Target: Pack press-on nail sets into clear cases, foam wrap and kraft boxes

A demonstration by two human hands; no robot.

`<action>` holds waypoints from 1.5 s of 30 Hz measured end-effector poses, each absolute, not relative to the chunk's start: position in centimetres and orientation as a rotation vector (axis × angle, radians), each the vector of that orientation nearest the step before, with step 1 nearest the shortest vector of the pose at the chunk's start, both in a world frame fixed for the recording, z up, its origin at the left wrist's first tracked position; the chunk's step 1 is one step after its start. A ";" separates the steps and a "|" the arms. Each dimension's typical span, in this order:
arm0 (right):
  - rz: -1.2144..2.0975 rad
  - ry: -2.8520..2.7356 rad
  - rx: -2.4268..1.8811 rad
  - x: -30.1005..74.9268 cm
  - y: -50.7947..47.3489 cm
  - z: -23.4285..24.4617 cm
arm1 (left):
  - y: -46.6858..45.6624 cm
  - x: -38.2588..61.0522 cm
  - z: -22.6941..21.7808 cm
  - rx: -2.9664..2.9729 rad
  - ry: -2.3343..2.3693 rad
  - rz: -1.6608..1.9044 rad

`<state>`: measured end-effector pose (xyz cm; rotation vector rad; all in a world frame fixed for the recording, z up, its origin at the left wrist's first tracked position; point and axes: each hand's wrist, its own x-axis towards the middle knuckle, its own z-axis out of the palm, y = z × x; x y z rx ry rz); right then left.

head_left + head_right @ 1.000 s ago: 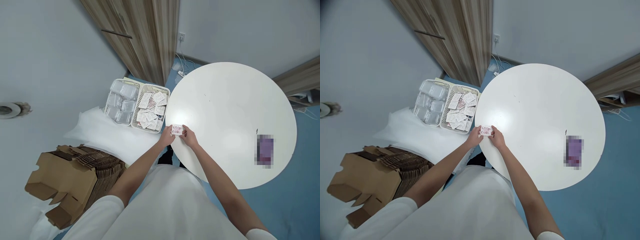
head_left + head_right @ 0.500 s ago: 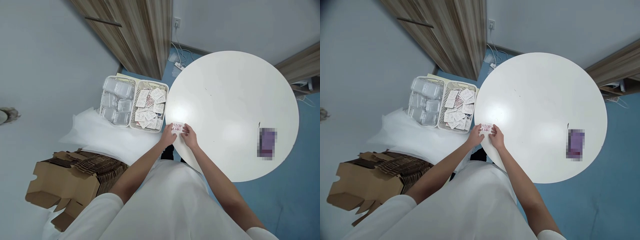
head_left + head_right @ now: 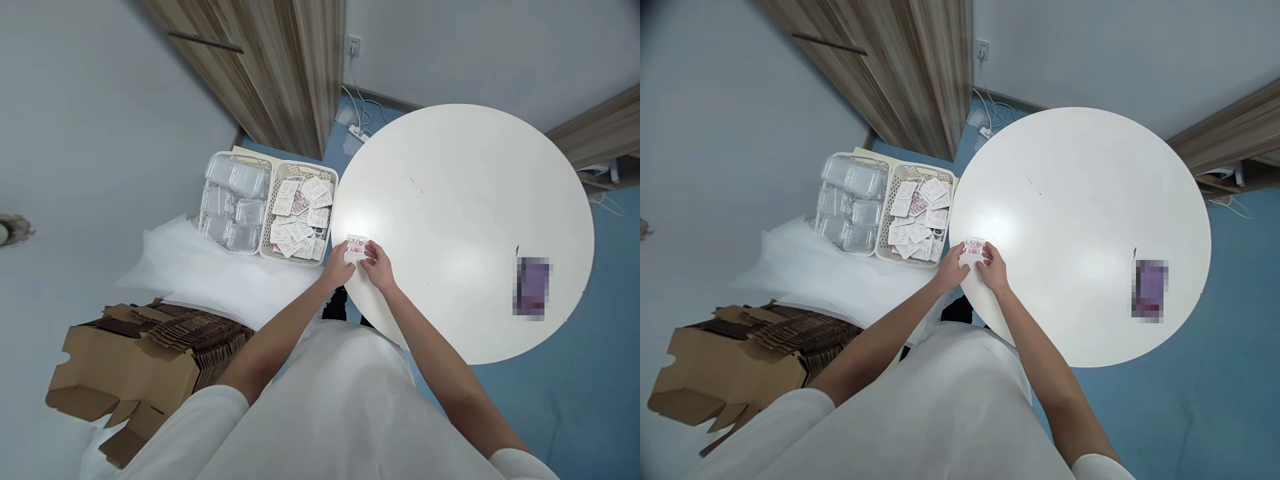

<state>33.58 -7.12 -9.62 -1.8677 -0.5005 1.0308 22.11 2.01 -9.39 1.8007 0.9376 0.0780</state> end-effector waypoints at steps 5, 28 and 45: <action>1.017 -0.504 -1.856 33.6 -7.3 -9.5 | 1.9 22.0 -9.5 1.796 0.936 0.103; 1.100 -0.619 -1.863 34.1 -13.0 -7.1 | -3.5 18.4 -7.7 1.753 1.144 0.225; 1.222 -0.986 -1.738 26.8 -10.9 -5.5 | -6.0 3.8 -2.0 1.670 1.267 0.227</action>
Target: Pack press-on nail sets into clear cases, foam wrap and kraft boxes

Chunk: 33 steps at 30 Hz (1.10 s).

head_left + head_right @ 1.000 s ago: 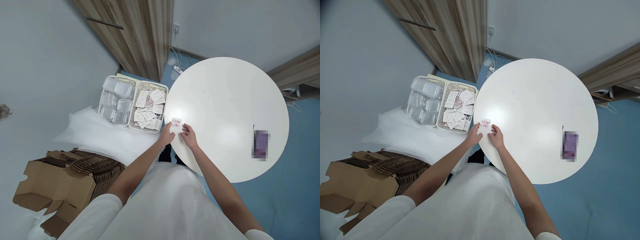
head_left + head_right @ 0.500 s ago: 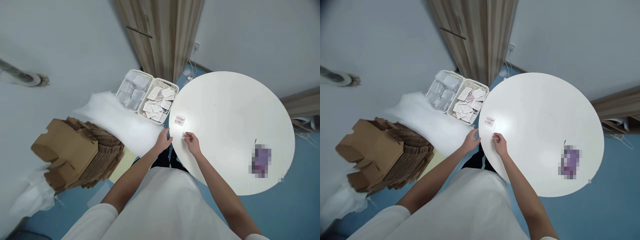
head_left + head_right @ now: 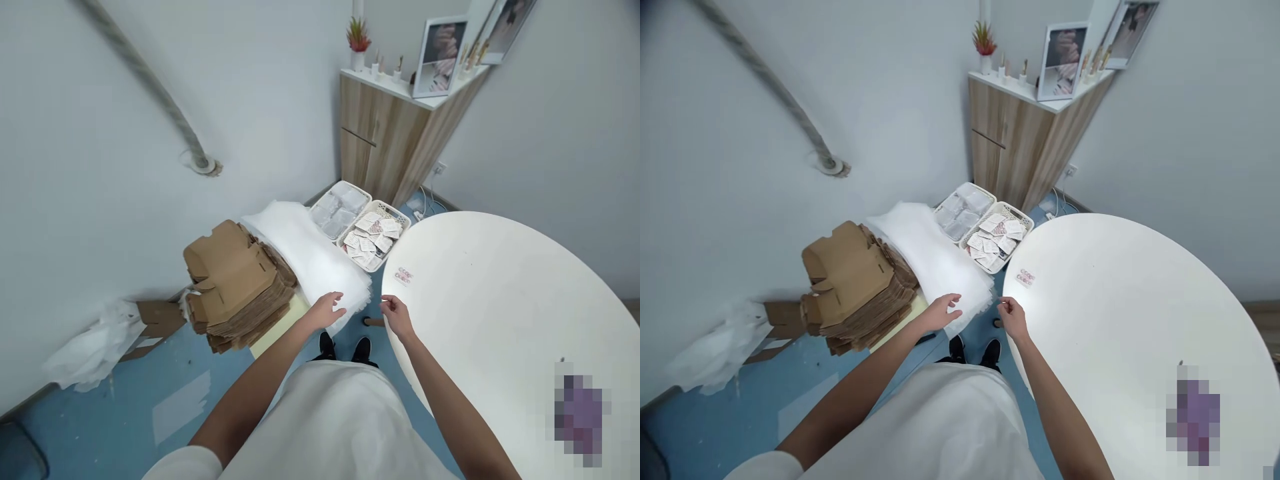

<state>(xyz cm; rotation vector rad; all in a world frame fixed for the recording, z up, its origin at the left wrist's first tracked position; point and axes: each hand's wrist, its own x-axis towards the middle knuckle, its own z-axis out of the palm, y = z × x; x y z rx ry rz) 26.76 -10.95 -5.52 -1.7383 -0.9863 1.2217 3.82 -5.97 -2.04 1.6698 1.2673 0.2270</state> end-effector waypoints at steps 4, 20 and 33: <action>1.278 -1.188 -1.730 22.9 -8.9 -5.0 | -5.4 0.1 -2.1 1.586 1.301 0.240; 1.233 -1.354 -1.691 21.7 0.7 -1.6 | 4.4 2.0 -1.1 1.621 1.274 0.469; 1.250 -0.873 -1.544 25.6 16.3 -4.3 | 23.5 9.4 -2.8 1.604 1.403 0.641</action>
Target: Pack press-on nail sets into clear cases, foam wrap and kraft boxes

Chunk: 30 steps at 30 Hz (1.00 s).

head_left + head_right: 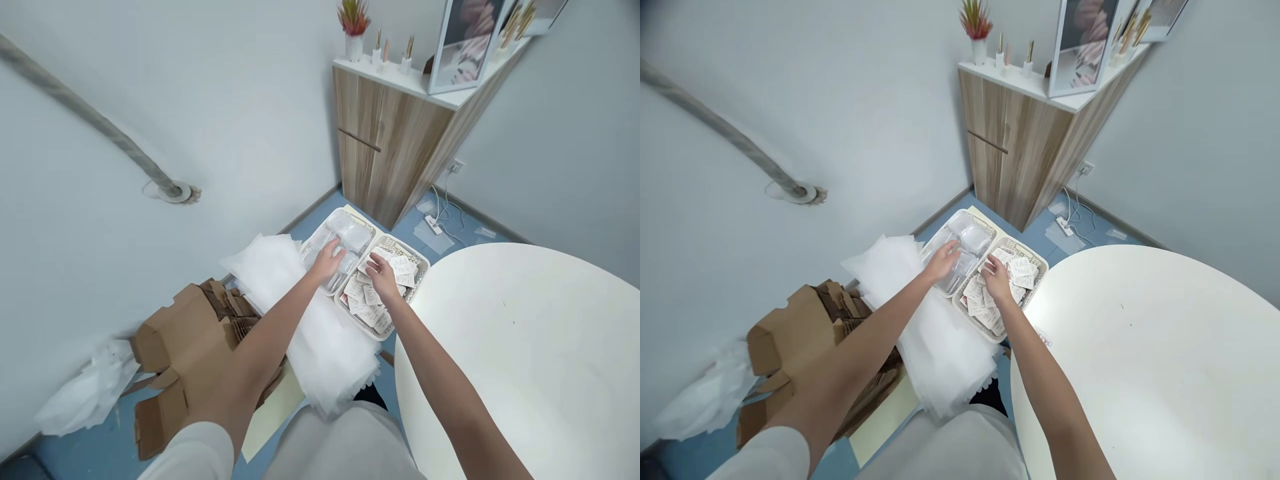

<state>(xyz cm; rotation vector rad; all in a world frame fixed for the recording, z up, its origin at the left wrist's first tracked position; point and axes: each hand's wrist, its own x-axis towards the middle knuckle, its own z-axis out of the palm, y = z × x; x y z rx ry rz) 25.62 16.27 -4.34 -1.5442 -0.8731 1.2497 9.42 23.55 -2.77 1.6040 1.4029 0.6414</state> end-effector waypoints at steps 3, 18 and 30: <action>1.304 -0.848 -1.509 25.4 18.2 -4.8 | 26.0 10.4 -3.5 1.506 1.434 0.629; 1.357 -0.822 -1.451 23.8 19.9 -5.9 | 26.0 11.4 -4.8 1.368 1.393 0.682; 1.153 -0.732 -1.308 21.8 10.4 -1.9 | 15.5 8.7 -1.1 0.916 1.183 1.041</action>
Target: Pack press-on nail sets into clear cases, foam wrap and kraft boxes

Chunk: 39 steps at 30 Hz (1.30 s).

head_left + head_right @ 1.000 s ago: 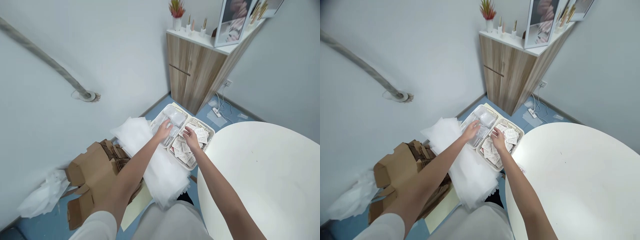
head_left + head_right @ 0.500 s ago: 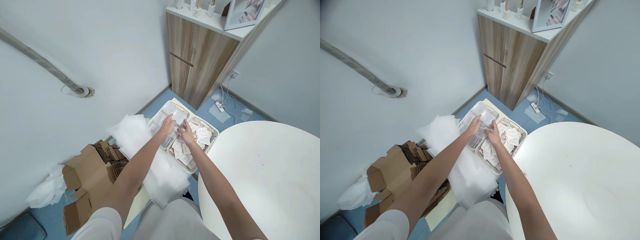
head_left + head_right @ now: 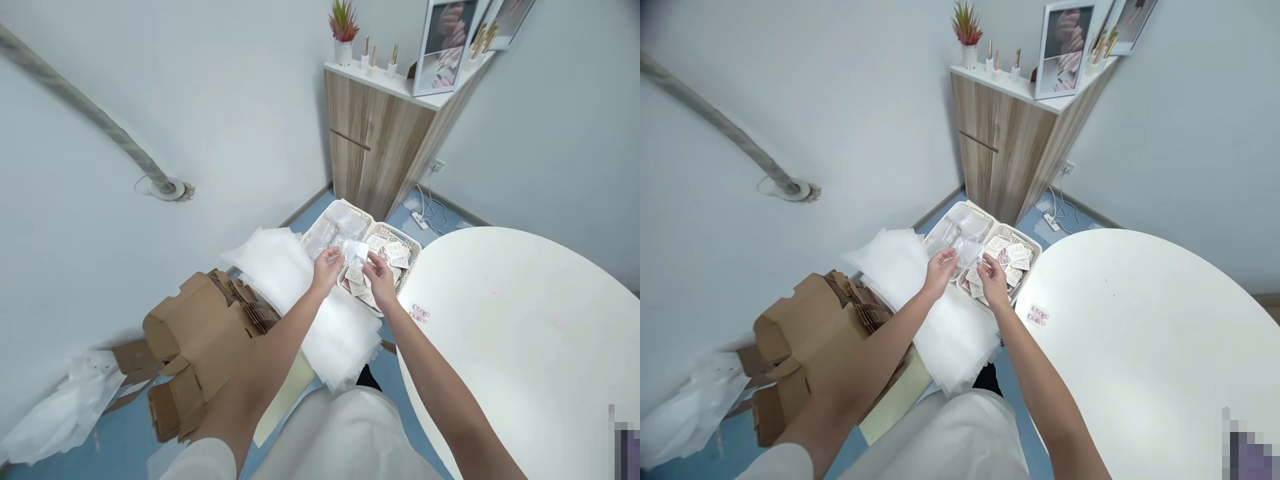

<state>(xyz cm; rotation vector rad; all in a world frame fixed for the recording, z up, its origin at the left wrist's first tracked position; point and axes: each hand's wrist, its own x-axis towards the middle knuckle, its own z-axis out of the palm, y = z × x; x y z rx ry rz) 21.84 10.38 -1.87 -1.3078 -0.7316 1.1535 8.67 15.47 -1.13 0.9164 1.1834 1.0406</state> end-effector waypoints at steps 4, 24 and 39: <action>1.108 -0.658 -1.397 20.5 4.6 -0.8 | 10.2 6.8 -0.2 0.927 1.154 1.016; 0.919 -0.406 -1.521 24.4 -19.5 1.9 | -6.2 12.5 1.0 1.153 0.695 0.447; 0.723 -0.241 -1.518 35.4 -30.9 0.3 | -17.0 25.6 1.4 1.165 0.616 0.118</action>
